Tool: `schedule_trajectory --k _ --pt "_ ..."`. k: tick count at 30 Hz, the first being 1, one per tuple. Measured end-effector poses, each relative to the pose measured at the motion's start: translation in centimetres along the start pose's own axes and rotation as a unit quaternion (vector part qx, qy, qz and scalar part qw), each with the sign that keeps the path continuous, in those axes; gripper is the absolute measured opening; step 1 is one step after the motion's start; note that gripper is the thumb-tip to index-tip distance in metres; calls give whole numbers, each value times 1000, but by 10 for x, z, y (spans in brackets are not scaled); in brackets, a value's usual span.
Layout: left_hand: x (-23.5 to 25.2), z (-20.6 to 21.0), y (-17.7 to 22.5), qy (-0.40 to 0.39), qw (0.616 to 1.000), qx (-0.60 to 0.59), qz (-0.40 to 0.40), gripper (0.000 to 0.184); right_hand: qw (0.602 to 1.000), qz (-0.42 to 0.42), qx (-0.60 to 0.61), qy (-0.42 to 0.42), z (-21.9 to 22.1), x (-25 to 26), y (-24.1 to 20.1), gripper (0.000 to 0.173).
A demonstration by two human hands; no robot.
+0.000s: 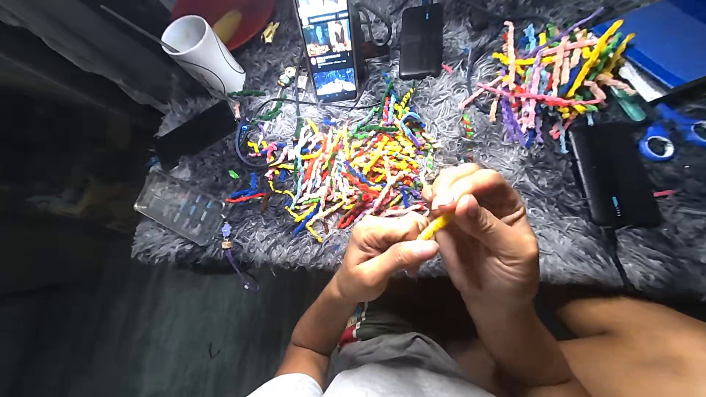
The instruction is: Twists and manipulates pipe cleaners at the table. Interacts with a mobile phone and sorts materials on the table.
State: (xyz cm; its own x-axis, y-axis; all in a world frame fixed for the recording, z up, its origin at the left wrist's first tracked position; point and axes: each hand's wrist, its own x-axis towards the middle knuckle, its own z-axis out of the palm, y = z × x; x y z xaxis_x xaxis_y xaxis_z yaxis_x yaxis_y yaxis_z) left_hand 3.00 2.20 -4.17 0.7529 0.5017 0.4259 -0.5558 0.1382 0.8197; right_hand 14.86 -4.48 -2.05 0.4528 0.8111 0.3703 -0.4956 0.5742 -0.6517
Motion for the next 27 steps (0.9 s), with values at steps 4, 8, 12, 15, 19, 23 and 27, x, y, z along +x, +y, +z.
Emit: schedule_trajectory --k 4,8,12,15,19,23,27 --pt "1 -5 -1 -81 982 -167 -45 25 996 -31 -64 -62 -6 2 -4 7" --pt "-4 -27 2 -42 990 -129 -31 31 978 -122 -164 -40 -34 30 -23 11" --pt "-5 -54 13 129 979 156 2 28 844 -231 -471 111 -90 81 -65 5" --pt "-4 -58 14 181 928 326 10 20 658 -112 -723 177 -110 93 -85 44" --pt "2 -48 3 175 776 606 1 14 665 -45 -744 56 -86 79 -60 31" --pt "7 -40 -13 106 662 738 -76 26 700 -1 -704 -123 -62 53 -11 14" --pt "7 -38 -15 125 693 710 -32 16 729 28 -664 -162 -56 43 8 20"
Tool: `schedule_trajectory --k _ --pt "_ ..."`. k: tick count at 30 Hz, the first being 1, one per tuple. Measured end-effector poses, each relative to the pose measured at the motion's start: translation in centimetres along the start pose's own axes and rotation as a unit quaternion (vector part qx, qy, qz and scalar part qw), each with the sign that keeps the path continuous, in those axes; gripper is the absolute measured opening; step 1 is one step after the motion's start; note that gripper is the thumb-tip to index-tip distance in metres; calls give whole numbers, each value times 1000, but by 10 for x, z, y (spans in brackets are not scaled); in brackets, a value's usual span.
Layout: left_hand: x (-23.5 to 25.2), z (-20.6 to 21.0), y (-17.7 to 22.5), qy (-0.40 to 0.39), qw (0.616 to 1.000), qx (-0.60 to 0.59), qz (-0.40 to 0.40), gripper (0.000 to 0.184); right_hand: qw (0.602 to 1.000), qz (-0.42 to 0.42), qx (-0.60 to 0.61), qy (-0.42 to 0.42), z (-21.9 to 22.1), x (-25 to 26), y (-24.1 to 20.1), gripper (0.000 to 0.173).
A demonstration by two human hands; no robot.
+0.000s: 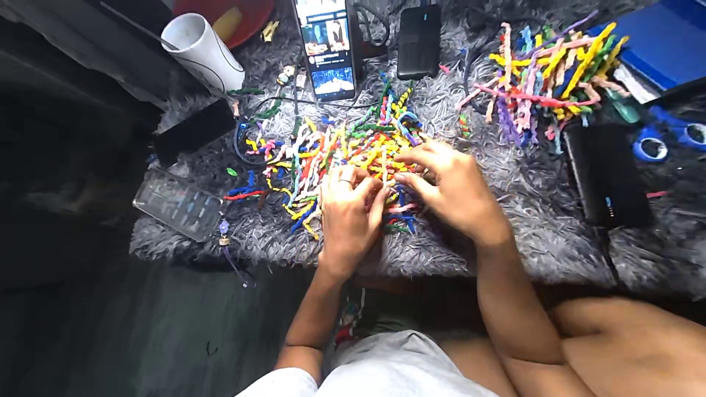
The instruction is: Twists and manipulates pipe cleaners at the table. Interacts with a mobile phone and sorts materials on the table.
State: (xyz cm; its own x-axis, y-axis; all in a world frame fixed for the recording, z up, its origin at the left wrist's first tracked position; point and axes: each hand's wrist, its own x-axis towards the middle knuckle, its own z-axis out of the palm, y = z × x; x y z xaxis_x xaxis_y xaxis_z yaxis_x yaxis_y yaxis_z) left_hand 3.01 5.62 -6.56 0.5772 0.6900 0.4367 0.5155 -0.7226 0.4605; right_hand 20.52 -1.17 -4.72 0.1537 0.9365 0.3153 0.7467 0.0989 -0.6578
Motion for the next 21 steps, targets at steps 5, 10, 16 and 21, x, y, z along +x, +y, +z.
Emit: schedule_trajectory --k 5,10,16,21 --pt "-1 -7 7 91 992 -83 25 8 990 37 135 9 -7 -5 -4 21" --pt "-2 -7 13 94 991 -51 81 13 980 39 188 50 -5 -9 -18 17" --pt "-5 -13 11 86 982 -66 156 18 978 14 195 74 -11 -14 -27 19" --pt "-8 -20 9 72 968 -108 215 22 952 -24 303 40 -15 -17 -25 26"
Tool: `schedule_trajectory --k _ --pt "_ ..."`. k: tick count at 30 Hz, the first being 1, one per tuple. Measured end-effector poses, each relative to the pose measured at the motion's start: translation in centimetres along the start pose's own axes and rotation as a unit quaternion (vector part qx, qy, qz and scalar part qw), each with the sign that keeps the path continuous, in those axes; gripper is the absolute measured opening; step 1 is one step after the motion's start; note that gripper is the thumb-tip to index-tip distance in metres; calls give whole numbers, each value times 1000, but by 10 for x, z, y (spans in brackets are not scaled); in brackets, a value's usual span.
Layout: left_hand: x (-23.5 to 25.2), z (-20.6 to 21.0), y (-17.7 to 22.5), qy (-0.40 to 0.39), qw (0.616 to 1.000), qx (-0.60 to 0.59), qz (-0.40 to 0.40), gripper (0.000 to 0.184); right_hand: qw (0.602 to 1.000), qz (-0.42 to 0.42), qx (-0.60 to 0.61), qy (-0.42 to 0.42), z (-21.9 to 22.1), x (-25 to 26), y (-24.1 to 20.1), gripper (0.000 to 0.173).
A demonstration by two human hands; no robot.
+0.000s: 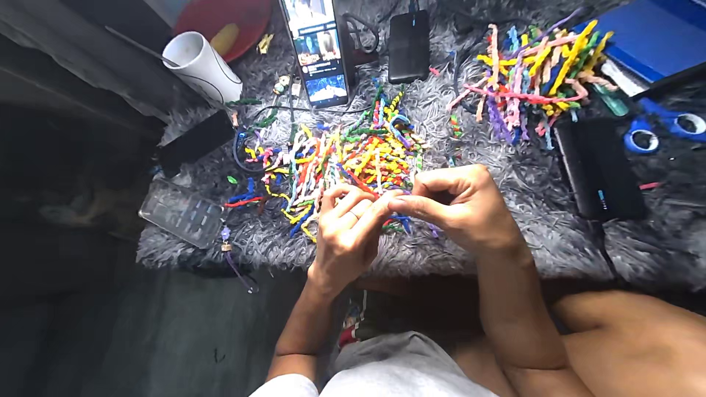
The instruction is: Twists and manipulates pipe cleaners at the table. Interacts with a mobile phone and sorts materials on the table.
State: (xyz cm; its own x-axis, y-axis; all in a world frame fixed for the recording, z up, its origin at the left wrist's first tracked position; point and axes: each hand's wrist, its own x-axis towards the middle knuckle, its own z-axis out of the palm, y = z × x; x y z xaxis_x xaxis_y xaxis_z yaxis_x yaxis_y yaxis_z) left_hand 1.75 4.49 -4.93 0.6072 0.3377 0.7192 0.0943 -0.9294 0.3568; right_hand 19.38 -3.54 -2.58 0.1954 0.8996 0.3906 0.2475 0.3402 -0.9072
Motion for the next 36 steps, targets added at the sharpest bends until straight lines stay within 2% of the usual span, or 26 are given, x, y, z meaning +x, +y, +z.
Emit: schedule_trajectory --k 2,4,6,8,11,13,15,17,19,20,21,24,27,29,32,34,36 --pt "-2 -7 3 -32 995 -92 -8 19 999 -16 27 -9 -1 -3 -7 30" --pt "-4 -17 6 -73 972 -218 -48 16 999 -45 32 1 1 -8 -14 30" --pt "-6 -26 7 -115 921 -358 -104 19 995 -96 7 15 4 -10 -19 30" --pt "-5 -30 7 -146 849 -487 -142 21 989 -146 -21 1 3 -10 -21 33" --pt "-6 -32 5 -165 755 -610 -176 24 982 -181 -38 -29 2 -9 -21 33" --pt "-7 -33 5 -175 718 -649 -180 24 981 -184 -10 -62 3 -9 -22 33" --pt "-8 -37 3 -183 705 -662 -178 25 983 -172 28 -65 -2 -13 -24 30" --pt "-14 -48 -6 -152 739 -629 -187 26 988 -151 26 11 -24 -21 -29 21" --pt "-20 -57 -13 -102 799 -558 -202 26 981 -136 -57 126 -50 -26 -35 18" --pt "-20 -55 -10 -88 826 -516 -210 25 975 -131 -87 155 -50 -25 -37 20" --pt "-20 -51 -5 -75 844 -485 -215 25 977 -123 -97 144 -44 -22 -39 23" --pt "-16 -39 6 -28 887 -419 -191 23 992 -97 -76 15 -25 -12 -31 27" --pt "-11 -36 13 10 905 -396 -155 22 996 -71 -29 -54 -16 -8 -23 35" --pt "-10 -33 18 14 909 -392 -144 22 995 -73 38 -53 -10 -8 -21 32" --pt "-10 -23 20 -4 909 -395 -133 22 983 -93 160 -10 0 -9 -21 14" --pt "-10 -19 22 -18 915 -379 -135 23 979 -101 177 10 2 -11 -22 9" --pt "-8 -17 22 -25 934 -332 -132 24 985 -111 127 28 2 -12 -23 8"
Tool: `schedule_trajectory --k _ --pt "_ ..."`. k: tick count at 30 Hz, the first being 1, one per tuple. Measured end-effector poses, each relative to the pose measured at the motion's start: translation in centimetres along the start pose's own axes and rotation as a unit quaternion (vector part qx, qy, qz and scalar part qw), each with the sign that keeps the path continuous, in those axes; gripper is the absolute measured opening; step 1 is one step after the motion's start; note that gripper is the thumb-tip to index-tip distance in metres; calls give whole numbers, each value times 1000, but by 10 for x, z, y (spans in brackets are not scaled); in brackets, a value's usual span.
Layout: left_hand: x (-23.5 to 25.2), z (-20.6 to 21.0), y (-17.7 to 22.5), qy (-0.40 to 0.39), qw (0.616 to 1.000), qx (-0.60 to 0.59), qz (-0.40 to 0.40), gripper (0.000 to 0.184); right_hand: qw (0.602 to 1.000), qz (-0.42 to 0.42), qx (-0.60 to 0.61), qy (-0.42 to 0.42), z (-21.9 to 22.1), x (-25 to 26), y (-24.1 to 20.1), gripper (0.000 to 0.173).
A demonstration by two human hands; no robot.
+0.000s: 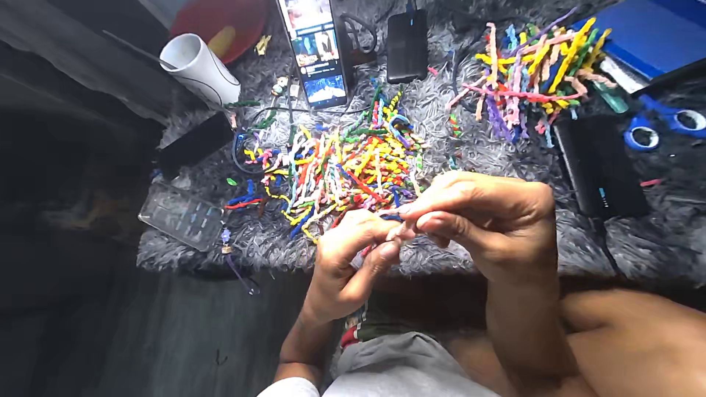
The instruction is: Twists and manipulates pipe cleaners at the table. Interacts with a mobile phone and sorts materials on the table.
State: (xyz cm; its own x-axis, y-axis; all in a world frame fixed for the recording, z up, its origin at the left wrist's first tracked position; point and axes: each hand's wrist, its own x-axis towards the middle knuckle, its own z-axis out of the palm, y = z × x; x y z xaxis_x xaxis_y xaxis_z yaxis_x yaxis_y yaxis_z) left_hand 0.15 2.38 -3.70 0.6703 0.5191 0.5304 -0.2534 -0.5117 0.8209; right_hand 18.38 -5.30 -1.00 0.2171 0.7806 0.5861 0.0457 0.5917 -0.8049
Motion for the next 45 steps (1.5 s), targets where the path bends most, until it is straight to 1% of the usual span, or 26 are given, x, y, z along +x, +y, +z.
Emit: schedule_trajectory --k 3,5,7,9,11,12,13,15,16,17,18,19,20,22,24,26,27,28,29,31,32,36,38,41,43,45 --pt "6 4 2 14 998 65 19 25 994 -21 -105 3 5 -2 0 9" --pt "9 7 3 28 994 92 44 21 993 -37 -115 11 8 -3 1 10" --pt "9 11 2 26 994 82 61 19 994 -56 -94 26 9 -3 3 10" --pt "7 13 2 0 999 5 54 19 997 -55 -47 38 10 -5 4 10" --pt "6 13 4 -43 986 -163 3 23 998 -39 22 44 15 -9 5 10" --pt "6 13 5 -69 960 -270 -33 25 997 -32 51 45 19 -10 5 9" --pt "6 14 6 -92 919 -378 -72 26 996 -28 76 45 22 -12 5 9" --pt "4 20 4 -123 795 -576 -148 25 993 -21 105 46 26 -12 5 9" --pt "2 24 2 -134 732 -644 -176 23 992 -17 116 51 25 -12 5 9" --pt "-2 27 0 -145 687 -687 -188 23 991 -15 119 63 20 -11 5 10" --pt "-7 29 -3 -153 667 -705 -189 24 990 -21 106 85 11 -8 3 12" --pt "-12 32 -5 -151 668 -704 -188 25 990 -41 76 113 -3 -3 -1 11" --pt "-15 34 -8 -137 694 -682 -186 26 988 -65 37 135 -16 1 -5 10" --pt "-16 36 -11 -94 780 -591 -180 27 984 -81 -35 153 -28 5 -11 7" --pt "-10 34 -11 -69 855 -490 -153 28 984 -45 -120 125 -22 4 -7 7" --pt "-3 30 -8 -57 892 -433 -120 30 988 11 -139 65 -14 1 0 17" --pt "0 28 -6 -50 900 -420 -110 30 992 36 -121 24 -12 0 3 25" --pt "3 26 -4 -43 906 -408 -103 30 994 53 -96 -13 -11 0 6 28" --pt "4 25 -2 -36 912 -396 -98 29 995 55 -70 -32 -9 0 7 24" --pt "7 25 -1 -30 922 -377 -88 28 999 36 -31 -23 -5 -2 8 10" --pt "8 25 -1 -31 924 -371 -84 27 999 25 -26 -13 -4 -2 7 7" --pt "5 26 0 -25 944 -322 -74 26 999 24 -34 -31 -3 -4 3 11" --pt "4 27 -1 -20 965 -256 -59 26 999 17 -19 -21 -2 -6 2 7" --pt "1 27 0 -17 993 -114 -30 25 999 18 0 26 -1 -6 0 5" --pt "0 29 0 -31 994 -103 -19 26 998 15 0 59 -1 -6 0 5" --pt "-1 30 2 -41 990 -130 -28 27 996 9 14 84 1 -7 0 4"
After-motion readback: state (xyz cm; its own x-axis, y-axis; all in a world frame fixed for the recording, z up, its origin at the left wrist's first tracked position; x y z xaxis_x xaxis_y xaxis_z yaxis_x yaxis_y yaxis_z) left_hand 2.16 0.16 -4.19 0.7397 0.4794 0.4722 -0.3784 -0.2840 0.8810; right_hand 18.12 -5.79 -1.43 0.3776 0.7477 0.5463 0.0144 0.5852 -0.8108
